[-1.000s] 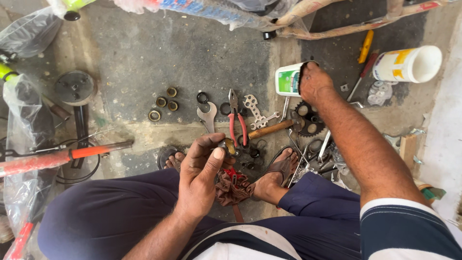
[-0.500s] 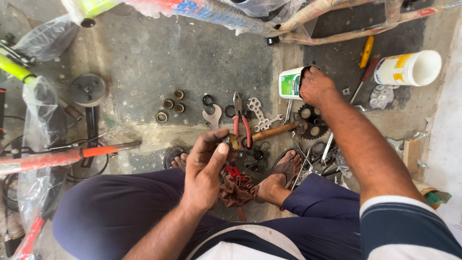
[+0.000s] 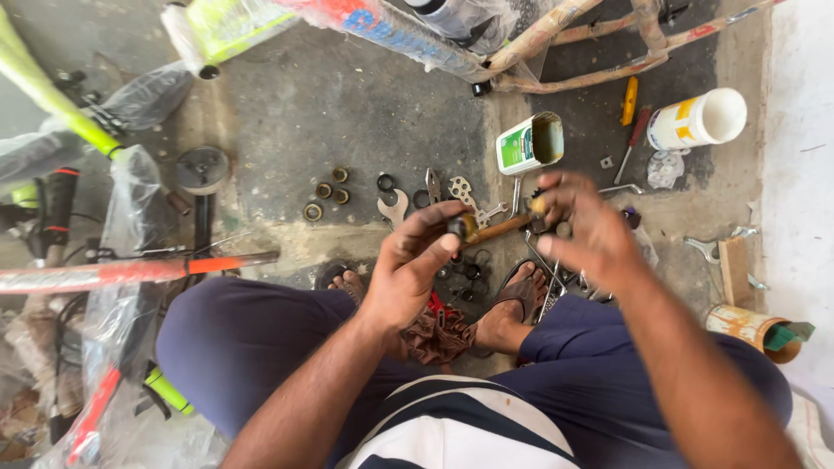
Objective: The person sits on the floor and applies grease to small metal bearings using a yellow sponge. They pick up bearings one by one, coat them with grease, and place them back on the floor. The person also uses their fingers to spread the grease inside the bearings.
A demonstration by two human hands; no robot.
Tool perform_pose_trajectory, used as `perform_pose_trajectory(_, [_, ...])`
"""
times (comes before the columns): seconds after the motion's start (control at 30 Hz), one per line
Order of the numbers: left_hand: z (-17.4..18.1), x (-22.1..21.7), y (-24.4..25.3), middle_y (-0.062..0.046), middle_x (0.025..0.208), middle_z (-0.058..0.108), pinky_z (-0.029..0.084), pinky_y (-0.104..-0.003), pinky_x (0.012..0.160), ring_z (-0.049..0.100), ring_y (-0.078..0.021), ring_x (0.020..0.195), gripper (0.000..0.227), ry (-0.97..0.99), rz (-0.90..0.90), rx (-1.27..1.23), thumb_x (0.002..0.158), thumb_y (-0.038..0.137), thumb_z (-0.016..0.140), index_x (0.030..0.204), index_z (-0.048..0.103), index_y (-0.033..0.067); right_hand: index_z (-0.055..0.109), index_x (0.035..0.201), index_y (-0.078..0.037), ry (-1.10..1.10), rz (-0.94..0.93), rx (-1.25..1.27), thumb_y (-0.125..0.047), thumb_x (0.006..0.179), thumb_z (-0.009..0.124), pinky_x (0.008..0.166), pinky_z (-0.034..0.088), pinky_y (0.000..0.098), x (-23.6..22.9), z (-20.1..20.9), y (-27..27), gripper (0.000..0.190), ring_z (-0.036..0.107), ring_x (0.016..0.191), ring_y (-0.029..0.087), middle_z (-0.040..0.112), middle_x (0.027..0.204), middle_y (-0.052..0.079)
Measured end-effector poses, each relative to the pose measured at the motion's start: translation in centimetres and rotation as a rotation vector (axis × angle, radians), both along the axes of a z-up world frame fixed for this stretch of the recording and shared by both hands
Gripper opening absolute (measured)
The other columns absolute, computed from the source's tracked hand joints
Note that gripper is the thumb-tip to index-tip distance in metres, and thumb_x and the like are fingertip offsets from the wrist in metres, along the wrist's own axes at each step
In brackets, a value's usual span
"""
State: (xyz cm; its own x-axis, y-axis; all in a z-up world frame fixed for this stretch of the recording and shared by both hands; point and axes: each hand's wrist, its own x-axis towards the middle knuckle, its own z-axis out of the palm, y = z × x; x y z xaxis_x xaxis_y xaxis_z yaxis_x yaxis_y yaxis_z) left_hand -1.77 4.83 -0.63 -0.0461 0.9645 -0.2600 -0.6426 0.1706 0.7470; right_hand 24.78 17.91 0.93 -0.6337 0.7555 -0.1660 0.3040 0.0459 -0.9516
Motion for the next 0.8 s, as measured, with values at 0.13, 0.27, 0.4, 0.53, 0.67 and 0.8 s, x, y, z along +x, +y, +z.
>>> perform_pose_trajectory(0.13, [1.1, 0.1, -1.4, -0.010, 0.142, 0.062, 0.044, -0.034, 0.116, 0.057, -0.0194, 0.135, 0.041, 0.041, -0.079, 0.135, 0.106, 0.012, 0.060, 0.144, 0.054, -0.0004, 0.063, 0.127, -0.010, 0.188, 0.012, 0.256, -0.005, 0.084, 0.074, 0.116, 0.048, 0.0374, -3.4, 3.2, -6.7, 0.045, 0.049, 0.133, 0.020, 0.046, 0.150, 0.008])
perform_pose_trajectory(0.27, [1.7, 0.6, -2.6, -0.011, 0.141, 0.063, 0.045, -0.036, 0.117, 0.058, -0.0207, 0.134, 0.041, 0.057, -0.129, 0.200, 0.106, 0.011, 0.061, 0.145, 0.055, -0.0012, 0.060, 0.129, -0.006, 0.101, -0.025, 0.345, -0.002, 0.085, 0.074, 0.112, 0.047, 0.0376, -4.8, 4.4, -9.6, 0.047, 0.051, 0.133, 0.023, 0.044, 0.152, 0.012])
perform_pose_trajectory(0.4, [1.9, 0.7, -3.4, -0.011, 0.137, 0.065, 0.047, -0.036, 0.116, 0.059, -0.0201, 0.132, 0.040, 0.059, -0.149, 0.216, 0.106, 0.009, 0.061, 0.144, 0.055, 0.0001, 0.061, 0.124, -0.007, -0.045, -0.024, 0.379, -0.002, 0.080, 0.076, 0.098, 0.051, 0.0344, -5.3, 4.9, -10.8, 0.047, 0.052, 0.134, 0.026, 0.043, 0.151, 0.014])
perform_pose_trajectory(0.53, [2.2, 0.6, -3.7, -0.011, 0.134, 0.066, 0.050, -0.036, 0.114, 0.062, -0.0201, 0.129, 0.037, 0.204, -0.152, 0.294, 0.106, 0.007, 0.063, 0.142, 0.057, 0.0013, 0.060, 0.126, -0.007, -0.124, 0.001, 0.558, -0.003, 0.079, 0.077, 0.110, 0.049, 0.0406, -5.8, 5.4, -11.3, 0.050, 0.055, 0.132, 0.029, 0.045, 0.151, 0.015])
perform_pose_trajectory(0.67, [2.6, 0.5, -3.9, -0.010, 0.135, 0.063, 0.052, -0.036, 0.114, 0.061, -0.0198, 0.131, 0.037, 0.294, -0.149, 0.329, 0.105, 0.008, 0.064, 0.141, 0.058, 0.0016, 0.064, 0.129, -0.006, -0.353, 0.066, 1.118, -0.010, 0.085, 0.081, 0.111, 0.044, 0.0499, -5.8, 5.9, -11.8, 0.048, 0.052, 0.130, 0.034, 0.050, 0.142, 0.015])
perform_pose_trajectory(0.8, [2.7, -0.1, -3.9, -0.010, 0.136, 0.064, 0.053, -0.037, 0.114, 0.062, -0.0196, 0.131, 0.037, 0.293, -0.155, 0.323, 0.105, 0.011, 0.063, 0.140, 0.058, 0.0020, 0.071, 0.131, -0.014, -0.562, 0.124, 1.390, -0.015, 0.094, 0.078, 0.111, 0.043, 0.0475, -5.3, 6.4, -12.4, 0.038, 0.049, 0.129, 0.029, 0.056, 0.139, 0.011])
